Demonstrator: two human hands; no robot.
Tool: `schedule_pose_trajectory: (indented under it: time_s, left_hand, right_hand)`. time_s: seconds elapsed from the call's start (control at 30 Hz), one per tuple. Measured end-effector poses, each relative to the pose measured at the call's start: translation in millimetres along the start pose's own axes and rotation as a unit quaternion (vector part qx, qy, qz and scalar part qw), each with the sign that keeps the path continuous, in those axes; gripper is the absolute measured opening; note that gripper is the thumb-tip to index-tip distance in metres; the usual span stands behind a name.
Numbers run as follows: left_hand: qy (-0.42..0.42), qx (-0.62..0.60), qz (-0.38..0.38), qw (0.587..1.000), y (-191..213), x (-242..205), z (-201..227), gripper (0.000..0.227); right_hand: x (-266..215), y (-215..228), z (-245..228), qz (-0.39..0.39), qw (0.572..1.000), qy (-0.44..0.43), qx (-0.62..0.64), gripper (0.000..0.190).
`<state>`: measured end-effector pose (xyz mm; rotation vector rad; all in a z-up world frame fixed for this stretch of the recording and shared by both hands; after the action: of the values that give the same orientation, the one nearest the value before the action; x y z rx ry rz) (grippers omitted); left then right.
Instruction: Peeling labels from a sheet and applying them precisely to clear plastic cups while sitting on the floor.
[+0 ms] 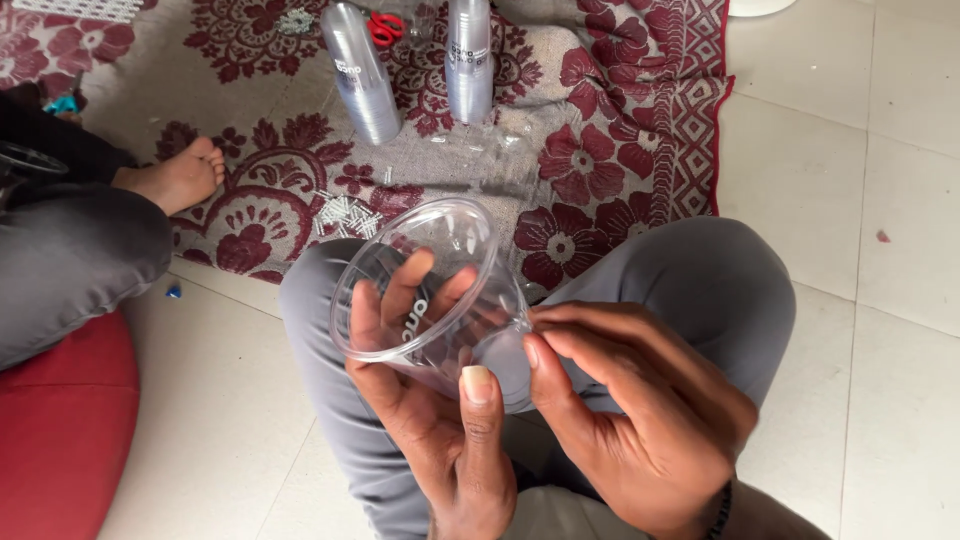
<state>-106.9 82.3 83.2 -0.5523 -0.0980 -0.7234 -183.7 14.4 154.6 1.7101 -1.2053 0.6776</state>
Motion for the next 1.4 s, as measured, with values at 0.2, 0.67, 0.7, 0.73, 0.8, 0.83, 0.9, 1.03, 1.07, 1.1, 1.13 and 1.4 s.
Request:
schedule_pose_trajectory:
  time_s: [0.2,0.67,0.7,0.73,0.8,0.83,0.9,1.03,1.07,1.1,1.13,1.4]
  left_hand:
    - [0.015,0.006,0.036,0.999,5,6,-9,0.074]
    - [-0.011,0.007,0.055,0.998,6,59,-37,0.076]
    - [-0.007,0.008,0.061,0.998,5,63,-39,0.076]
    - [-0.009,0.007,0.059,0.998,6,70,-41,0.076]
    - [-0.002,0.017,0.037,0.999,9,79,-44,0.076]
    - [-0.001,0.018,0.038,0.999,9,84,-45,0.076]
    - [-0.008,0.025,0.002,1.0,9,91,-46,0.075]
    - [-0.004,0.027,-0.015,1.0,11,108,-43,0.075]
    - [0.003,0.021,-0.022,1.0,12,112,-43,0.074]
    - [0.01,0.015,-0.03,0.999,13,116,-42,0.074]
    - [0.008,0.016,-0.029,0.999,13,120,-44,0.074]
    - [-0.002,-0.022,-0.06,0.998,7,163,-40,0.067]
  right_hand:
    - [-6,-7,27,-0.033,0.997,-0.031,0.061,0.014]
    - [20,-39,72,-0.099,0.988,-0.057,0.105,0.017]
    - [21,-41,76,-0.099,0.989,-0.038,0.103,0.018]
    - [25,-44,79,-0.096,0.99,-0.035,0.102,0.018]
    - [28,-49,84,-0.102,0.992,-0.025,0.075,0.019]
    - [33,-52,88,-0.104,0.991,-0.026,0.076,0.019]
    - [42,-58,95,-0.128,0.99,0.019,0.062,0.018]
    - [60,-66,116,-0.177,0.979,0.063,0.075,0.021]
    - [64,-67,121,-0.197,0.973,0.033,0.115,0.019]
    - [69,-69,125,-0.217,0.964,0.003,0.155,0.017]
    - [71,-68,130,-0.216,0.964,0.006,0.156,0.017]
    - [96,-62,154,-0.152,0.94,-0.051,0.301,0.016]
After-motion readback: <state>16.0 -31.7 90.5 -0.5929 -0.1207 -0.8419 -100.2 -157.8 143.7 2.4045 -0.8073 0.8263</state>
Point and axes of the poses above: each hand's wrist, its own x-axis towards the middle knuckle, its own y-axis out of the back of the hand, z = x × y, the point moved 1 cm from there along x, towards the middle knuckle, and after that the axes turned 10 degrees about y, right-handed, at the moved point
